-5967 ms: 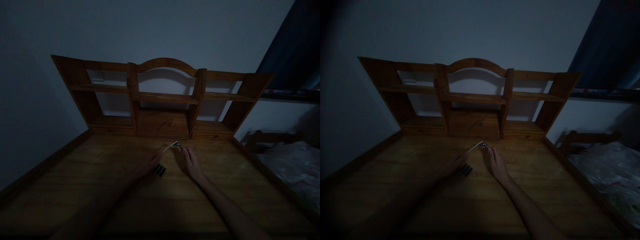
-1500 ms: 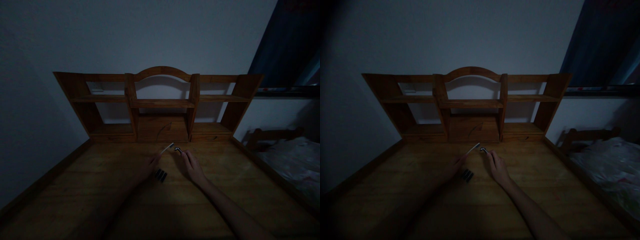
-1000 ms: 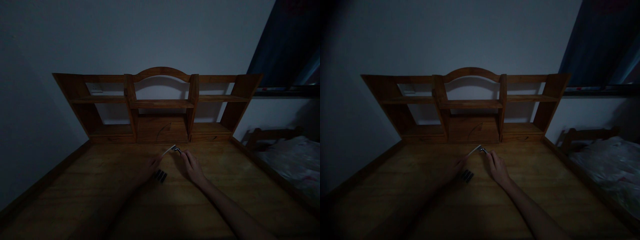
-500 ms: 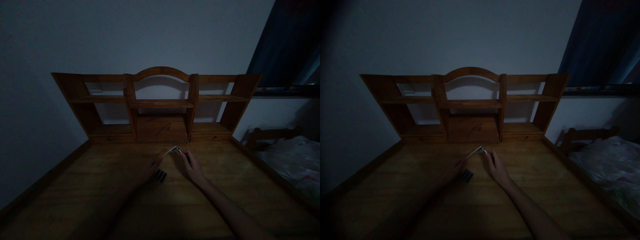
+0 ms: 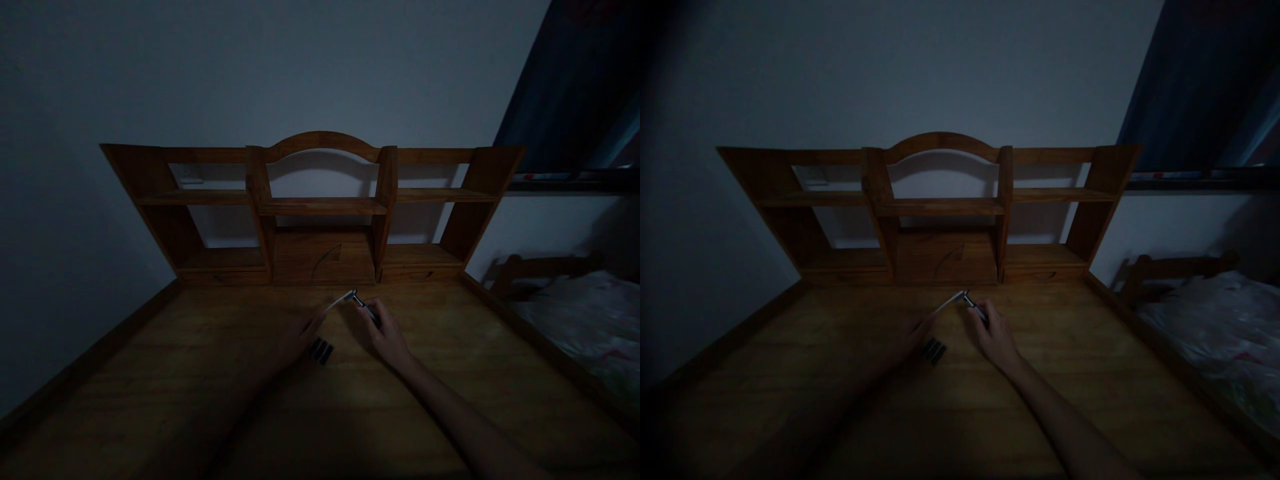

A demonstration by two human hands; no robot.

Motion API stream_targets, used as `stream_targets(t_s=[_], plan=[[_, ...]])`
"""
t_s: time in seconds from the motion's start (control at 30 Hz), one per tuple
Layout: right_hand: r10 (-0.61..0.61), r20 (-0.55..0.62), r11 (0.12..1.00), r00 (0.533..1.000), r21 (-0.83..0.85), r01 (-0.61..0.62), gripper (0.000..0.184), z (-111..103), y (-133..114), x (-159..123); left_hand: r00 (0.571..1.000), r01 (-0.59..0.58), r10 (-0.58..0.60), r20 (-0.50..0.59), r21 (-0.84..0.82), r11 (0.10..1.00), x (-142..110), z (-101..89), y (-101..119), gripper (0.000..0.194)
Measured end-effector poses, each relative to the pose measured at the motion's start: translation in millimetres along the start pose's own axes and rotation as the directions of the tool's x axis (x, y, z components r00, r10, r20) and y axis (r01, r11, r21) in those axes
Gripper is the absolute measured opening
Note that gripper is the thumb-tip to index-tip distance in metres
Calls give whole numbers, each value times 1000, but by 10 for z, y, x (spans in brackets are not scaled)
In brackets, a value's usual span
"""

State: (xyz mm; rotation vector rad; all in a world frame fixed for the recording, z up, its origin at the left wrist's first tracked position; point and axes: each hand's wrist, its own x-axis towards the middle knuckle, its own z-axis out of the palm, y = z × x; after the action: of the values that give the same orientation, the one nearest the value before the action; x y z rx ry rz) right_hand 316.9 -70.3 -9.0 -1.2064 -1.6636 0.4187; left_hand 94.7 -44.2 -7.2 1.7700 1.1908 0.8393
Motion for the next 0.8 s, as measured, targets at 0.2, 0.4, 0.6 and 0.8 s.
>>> stream_targets(t_s=[0.2, 0.4, 0.6, 0.8], plan=[[10, 10, 1000, 1000, 24, -10, 22, -23, 1, -13, 997, -2, 10, -71, 113, 994, 20, -7, -32, 63], [18, 27, 999, 999, 30, -18, 23, -24, -16, -21, 996, -73, 82, -40, 181, 981, -18, 19, -39, 59], [22, 35, 999, 999, 33, -23, 23, -34, -22, -20, 996, -59, 68, -50, 168, 984, 18, -8, -38, 59], [13, 31, 1000, 999, 24, -14, 23, -27, -18, -24, 994, -68, 81, -76, 157, 985, 2, 1, -63, 58]])
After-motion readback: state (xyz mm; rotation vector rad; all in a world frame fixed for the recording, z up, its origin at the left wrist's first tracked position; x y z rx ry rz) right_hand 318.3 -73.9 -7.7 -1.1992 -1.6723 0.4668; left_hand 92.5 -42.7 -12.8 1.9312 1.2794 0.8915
